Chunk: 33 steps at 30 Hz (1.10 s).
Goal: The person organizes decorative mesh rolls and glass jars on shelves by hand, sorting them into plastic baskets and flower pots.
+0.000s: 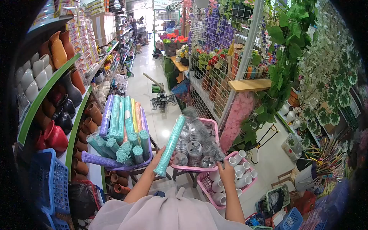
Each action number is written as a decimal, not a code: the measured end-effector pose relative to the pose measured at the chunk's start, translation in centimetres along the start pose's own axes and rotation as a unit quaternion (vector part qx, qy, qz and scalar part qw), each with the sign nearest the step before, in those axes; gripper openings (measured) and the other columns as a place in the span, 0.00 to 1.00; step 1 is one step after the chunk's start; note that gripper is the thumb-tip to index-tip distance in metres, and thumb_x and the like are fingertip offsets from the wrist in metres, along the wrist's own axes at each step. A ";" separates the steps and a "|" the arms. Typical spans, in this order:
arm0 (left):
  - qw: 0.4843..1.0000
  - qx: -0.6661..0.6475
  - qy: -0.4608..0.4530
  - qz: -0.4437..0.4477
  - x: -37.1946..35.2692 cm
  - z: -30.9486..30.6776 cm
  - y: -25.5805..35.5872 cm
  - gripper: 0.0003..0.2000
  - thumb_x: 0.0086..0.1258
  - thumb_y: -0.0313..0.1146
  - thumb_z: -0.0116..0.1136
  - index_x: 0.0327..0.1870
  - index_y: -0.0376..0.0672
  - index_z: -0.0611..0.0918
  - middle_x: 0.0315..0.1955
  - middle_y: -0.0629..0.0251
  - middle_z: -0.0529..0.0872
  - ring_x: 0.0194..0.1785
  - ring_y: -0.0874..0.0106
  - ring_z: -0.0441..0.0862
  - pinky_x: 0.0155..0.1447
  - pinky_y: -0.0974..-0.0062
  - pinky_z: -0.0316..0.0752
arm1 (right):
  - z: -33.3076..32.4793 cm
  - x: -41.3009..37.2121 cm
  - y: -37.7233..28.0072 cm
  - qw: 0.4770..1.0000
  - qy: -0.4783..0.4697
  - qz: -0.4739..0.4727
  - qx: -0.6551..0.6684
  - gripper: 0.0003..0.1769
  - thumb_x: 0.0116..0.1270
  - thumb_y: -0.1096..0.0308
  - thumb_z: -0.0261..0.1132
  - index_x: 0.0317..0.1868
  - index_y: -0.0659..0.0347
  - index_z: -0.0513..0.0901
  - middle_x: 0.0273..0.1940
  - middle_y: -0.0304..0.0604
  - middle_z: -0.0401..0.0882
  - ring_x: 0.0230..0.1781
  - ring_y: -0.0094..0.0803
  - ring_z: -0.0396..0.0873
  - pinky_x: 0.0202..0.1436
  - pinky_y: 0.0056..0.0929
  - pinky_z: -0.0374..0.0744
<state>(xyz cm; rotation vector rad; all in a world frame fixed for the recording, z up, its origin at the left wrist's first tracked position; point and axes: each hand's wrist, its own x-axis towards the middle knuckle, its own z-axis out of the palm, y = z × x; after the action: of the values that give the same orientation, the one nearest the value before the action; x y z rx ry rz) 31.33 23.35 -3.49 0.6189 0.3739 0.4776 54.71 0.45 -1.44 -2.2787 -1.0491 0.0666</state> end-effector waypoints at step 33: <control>0.973 0.181 -0.037 0.138 0.0 0.0 1.3 0.28 0.78 0.52 0.37 0.75 0.58 0.54 0.45 0.57 0.78 0.41 0.66 0.81 0.44 0.67 0.81 | 2.3 0.5 2.3 0.964 -0.018 -0.263 0.008 0.21 0.50 0.61 0.70 0.46 0.57 0.81 0.39 0.50 0.83 0.39 0.49 0.81 0.41 0.42 0.78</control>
<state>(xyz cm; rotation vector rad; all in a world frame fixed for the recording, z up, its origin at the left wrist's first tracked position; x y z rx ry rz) 30.90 24.29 -2.65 1.0477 0.3077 0.6566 55.91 0.80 -4.47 -1.9188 -1.6310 -0.1023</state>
